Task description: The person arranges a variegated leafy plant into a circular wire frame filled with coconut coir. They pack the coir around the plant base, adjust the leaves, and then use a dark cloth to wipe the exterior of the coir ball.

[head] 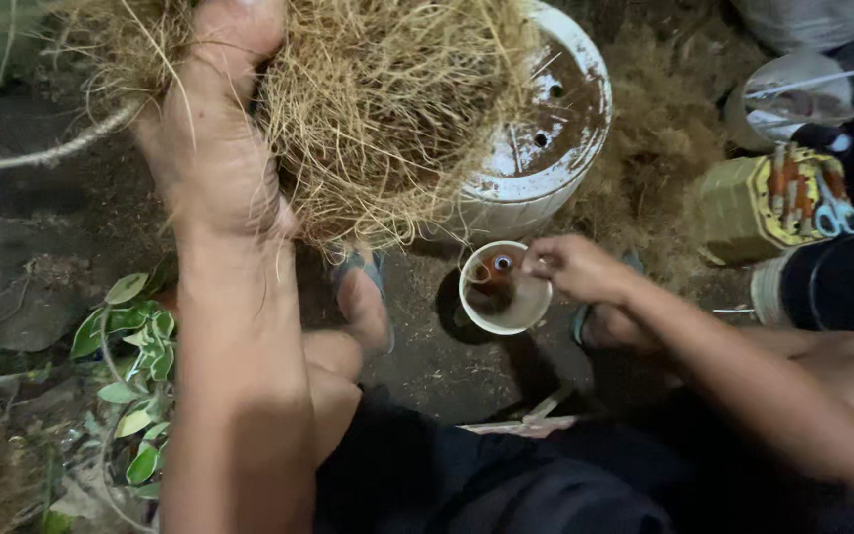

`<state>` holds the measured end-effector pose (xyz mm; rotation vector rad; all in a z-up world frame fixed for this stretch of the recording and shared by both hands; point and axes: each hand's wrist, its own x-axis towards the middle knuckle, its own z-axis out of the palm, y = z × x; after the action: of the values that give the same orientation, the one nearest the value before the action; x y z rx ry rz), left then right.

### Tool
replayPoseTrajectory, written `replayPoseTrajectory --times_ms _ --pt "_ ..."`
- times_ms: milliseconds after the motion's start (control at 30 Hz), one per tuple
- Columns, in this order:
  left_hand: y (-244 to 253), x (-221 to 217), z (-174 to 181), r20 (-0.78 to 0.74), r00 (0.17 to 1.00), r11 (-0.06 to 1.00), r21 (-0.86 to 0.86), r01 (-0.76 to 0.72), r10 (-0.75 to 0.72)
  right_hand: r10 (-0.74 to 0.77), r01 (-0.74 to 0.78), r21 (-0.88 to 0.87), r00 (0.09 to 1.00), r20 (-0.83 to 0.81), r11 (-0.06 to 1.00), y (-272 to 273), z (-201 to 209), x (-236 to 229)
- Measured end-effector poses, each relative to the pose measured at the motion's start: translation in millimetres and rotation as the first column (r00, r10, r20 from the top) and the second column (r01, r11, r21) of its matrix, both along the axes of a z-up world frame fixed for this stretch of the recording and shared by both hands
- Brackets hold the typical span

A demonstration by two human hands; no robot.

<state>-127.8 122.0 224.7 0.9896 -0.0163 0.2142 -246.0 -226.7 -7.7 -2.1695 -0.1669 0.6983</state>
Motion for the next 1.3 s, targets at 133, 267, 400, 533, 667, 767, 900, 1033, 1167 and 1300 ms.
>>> replayPoseTrajectory --times_ms 133,267,400,533,667,767,900,1033,1167,1300 --pt "5.9 4.9 -10.6 0.131 0.991 0.999 0.021 0.031 -0.034 -0.258 0.291 0.268 0.954 -0.152 0.919 -29.2 86.9 10.4" --pt "15.9 3.1 -2.8 0.126 0.983 0.982 0.155 0.112 -0.132 -0.405 0.428 0.421 0.902 -0.148 0.800 -55.9 178.0 21.6" --pt "16.3 -20.1 12.5 0.214 0.927 0.943 0.198 0.268 -0.309 -0.431 0.370 0.349 0.895 0.117 0.861 -84.6 254.7 51.3" --pt "5.6 -35.8 16.4 0.246 0.899 0.914 0.282 0.291 -0.362 -0.387 0.310 0.268 0.867 0.315 0.912 -93.9 308.1 72.6" --pt "-7.0 -45.4 0.3 0.273 0.830 0.873 0.170 0.457 -0.487 -0.262 0.275 0.035 0.861 0.435 0.961 -77.5 346.7 89.6" --pt "-14.9 -58.2 -13.6 0.215 0.791 0.818 0.203 0.538 -0.573 -0.061 0.144 -0.107 0.829 0.556 0.984 -56.9 364.9 100.6" --pt "-37.1 -54.0 -16.2 0.151 0.741 0.750 0.253 0.611 -0.654 0.177 0.004 -0.299 0.799 0.575 0.954 -15.9 378.1 110.0" --pt "-59.3 -41.1 -8.3 0.094 0.747 0.739 0.269 0.618 -0.658 0.320 -0.225 -0.235 0.772 0.549 0.946 34.1 378.2 102.7" --pt "-60.5 -43.9 -15.7 0.069 0.694 0.691 0.200 0.694 -0.717 0.445 -0.464 -0.128 0.682 0.581 0.877 66.1 378.4 92.7" --pt "-47.8 -42.0 -36.3 0.368 0.555 0.666 0.421 0.616 -0.746 0.390 -0.424 -0.081 0.723 0.570 0.902 67.6 378.2 87.2"
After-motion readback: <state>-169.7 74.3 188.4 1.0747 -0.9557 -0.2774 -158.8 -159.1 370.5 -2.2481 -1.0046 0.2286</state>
